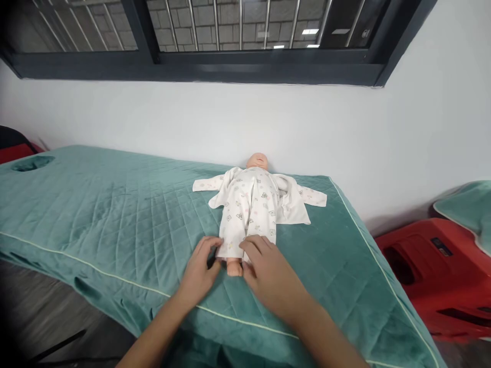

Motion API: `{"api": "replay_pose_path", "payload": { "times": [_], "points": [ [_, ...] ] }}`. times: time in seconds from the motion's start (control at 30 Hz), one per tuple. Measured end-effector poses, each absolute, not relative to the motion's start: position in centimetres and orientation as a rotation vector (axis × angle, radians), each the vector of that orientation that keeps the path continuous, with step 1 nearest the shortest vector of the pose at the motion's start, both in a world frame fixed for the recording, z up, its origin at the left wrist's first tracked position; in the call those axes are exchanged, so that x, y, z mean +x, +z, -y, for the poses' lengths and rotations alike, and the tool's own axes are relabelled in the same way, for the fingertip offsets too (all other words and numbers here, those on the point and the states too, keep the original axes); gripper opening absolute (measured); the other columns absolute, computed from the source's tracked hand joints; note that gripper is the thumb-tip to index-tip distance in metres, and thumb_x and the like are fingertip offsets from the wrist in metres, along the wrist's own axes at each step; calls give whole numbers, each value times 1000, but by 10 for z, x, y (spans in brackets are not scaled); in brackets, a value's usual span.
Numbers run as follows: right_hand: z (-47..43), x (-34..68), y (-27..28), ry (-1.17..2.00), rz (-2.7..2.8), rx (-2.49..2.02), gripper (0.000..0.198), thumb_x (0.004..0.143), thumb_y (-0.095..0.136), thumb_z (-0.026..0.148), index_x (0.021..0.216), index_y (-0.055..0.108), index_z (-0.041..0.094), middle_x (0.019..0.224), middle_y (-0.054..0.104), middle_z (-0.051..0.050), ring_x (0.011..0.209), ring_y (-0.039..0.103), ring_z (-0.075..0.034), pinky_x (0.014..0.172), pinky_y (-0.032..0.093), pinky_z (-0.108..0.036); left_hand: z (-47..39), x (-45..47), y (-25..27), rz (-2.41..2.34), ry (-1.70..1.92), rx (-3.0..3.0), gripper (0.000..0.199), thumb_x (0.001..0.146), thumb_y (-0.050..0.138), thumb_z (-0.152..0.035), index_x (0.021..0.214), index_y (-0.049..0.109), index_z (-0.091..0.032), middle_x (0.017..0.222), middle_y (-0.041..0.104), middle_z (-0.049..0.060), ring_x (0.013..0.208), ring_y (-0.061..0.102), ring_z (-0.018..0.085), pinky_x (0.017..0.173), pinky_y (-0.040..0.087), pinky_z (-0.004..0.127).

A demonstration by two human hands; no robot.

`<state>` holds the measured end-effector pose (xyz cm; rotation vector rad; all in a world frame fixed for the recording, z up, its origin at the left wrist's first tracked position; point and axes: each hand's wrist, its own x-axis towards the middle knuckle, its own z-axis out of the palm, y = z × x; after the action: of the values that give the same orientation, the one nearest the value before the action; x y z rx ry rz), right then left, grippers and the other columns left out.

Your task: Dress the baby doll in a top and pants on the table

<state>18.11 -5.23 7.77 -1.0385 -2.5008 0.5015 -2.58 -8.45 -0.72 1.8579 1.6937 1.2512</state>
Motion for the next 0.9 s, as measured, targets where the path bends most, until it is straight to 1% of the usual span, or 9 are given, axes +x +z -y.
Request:
{"api": "replay_pose_path", "payload": {
  "times": [0.1,0.2,0.3,0.4,0.47,0.53,0.63,0.8,0.9],
  "points": [
    [43,160,79,294,2685,-1169,20,88,49,9,101,61,20,103,62,-8,96,57,-26,83,44,-42,76,-25,-9,-1732,1159,1898,26,79,52,-11,102,56,-23,103,62,6,99,58,22,90,48,40],
    [40,148,71,105,2725,-1270,17,89,48,7,91,61,18,97,63,-9,91,57,-26,79,40,-41,75,-22,-11,-1765,1148,1897,14,83,50,-11,91,54,-22,93,61,3,91,56,21,84,46,38],
    [40,143,57,73,2659,-1304,20,90,46,5,87,60,18,90,64,-7,86,57,-24,78,37,-39,79,-21,-14,-1746,1195,1864,11,87,47,-12,87,53,-21,90,59,2,89,54,20,82,43,36],
    [40,143,45,151,2539,-1280,20,87,50,3,91,61,18,89,65,-4,88,57,-22,81,36,-37,82,-22,-13,-1721,1243,1766,10,87,47,-12,86,53,-20,88,58,2,86,53,18,80,41,33],
    [39,145,42,209,2470,-1251,23,85,51,1,95,63,19,92,66,-3,91,57,-21,83,35,-37,84,-22,-9,-1729,1232,1707,9,85,48,-12,84,53,-20,85,58,1,84,52,18,79,39,32],
    [40,149,45,269,2436,-1203,26,85,51,1,97,63,20,93,66,-1,92,57,-20,84,35,-36,87,-23,-2,-1705,1220,1653,9,84,49,-12,82,53,-20,82,58,0,80,51,17,77,39,31],
    [47,158,56,321,2408,-1100,23,86,52,3,98,62,20,94,65,-1,91,56,-19,83,36,-34,97,-26,13,-1606,1265,1599,8,83,50,-12,79,51,-20,79,55,-2,76,50,14,74,39,27],
    [67,171,61,173,2372,-935,20,89,52,7,100,60,21,93,64,-2,88,53,-20,81,36,-35,118,-25,23,-1583,1306,1561,10,84,50,-11,78,50,-20,80,54,-2,77,51,13,74,41,26],
    [72,173,56,149,2417,-932,21,89,51,7,100,60,22,91,64,-1,89,53,-21,81,37,-35,124,-21,15,-1615,1271,1604,11,85,49,-10,87,53,-20,87,56,1,83,53,15,78,45,29]
  ]
}}
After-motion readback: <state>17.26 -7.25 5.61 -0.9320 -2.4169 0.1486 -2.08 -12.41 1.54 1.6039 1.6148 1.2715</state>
